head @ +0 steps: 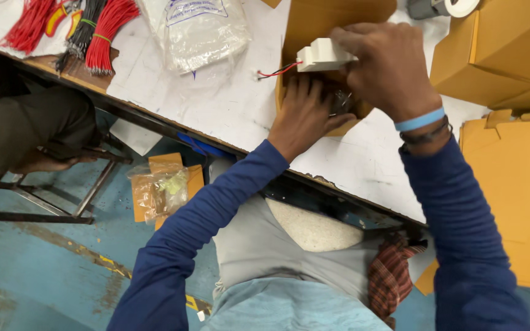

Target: The person assembles small cardboard boxes and packs electronic components, including a white power adapter and a cylindrical device, into them. The person places each item into a plastic bag before putting it into the box, then closes the box and moves it aside.

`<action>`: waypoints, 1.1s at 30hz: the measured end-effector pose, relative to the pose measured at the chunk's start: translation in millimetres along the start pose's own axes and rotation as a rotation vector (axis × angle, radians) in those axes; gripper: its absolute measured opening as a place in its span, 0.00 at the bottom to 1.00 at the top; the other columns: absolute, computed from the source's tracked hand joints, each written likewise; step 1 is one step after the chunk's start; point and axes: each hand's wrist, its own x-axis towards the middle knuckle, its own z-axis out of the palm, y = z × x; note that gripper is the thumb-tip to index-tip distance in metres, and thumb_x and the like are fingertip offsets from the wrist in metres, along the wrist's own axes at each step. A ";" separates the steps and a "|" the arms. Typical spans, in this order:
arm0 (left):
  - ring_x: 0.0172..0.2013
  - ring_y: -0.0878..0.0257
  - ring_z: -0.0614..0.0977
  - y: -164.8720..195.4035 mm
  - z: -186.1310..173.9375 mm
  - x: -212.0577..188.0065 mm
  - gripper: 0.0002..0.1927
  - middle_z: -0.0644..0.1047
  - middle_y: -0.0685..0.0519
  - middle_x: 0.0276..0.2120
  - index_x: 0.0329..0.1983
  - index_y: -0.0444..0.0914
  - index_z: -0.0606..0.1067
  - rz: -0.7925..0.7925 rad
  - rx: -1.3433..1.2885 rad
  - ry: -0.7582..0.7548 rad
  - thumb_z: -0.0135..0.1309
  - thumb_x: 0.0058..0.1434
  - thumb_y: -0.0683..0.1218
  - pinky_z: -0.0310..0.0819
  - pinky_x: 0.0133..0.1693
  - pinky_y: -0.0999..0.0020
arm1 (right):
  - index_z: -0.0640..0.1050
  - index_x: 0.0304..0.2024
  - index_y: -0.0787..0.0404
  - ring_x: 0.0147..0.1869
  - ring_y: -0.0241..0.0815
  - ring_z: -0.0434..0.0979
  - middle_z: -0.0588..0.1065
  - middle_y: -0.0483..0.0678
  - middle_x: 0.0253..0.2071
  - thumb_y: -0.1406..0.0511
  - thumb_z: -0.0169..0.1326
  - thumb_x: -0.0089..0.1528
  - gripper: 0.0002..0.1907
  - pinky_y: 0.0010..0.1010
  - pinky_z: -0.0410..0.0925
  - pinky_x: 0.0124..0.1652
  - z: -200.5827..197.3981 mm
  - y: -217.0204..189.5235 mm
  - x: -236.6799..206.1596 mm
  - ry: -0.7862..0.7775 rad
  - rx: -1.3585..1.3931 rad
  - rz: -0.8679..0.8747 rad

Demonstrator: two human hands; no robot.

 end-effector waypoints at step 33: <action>0.51 0.57 0.83 -12.4 -59.1 -19.6 0.13 0.80 0.46 0.48 0.48 0.35 0.77 -0.224 -0.875 0.133 0.56 0.68 0.49 0.80 0.55 0.60 | 0.86 0.38 0.62 0.37 0.56 0.80 0.79 0.56 0.34 0.72 0.59 0.56 0.08 0.42 0.74 0.39 47.3 -10.2 -8.6 -0.151 0.182 0.138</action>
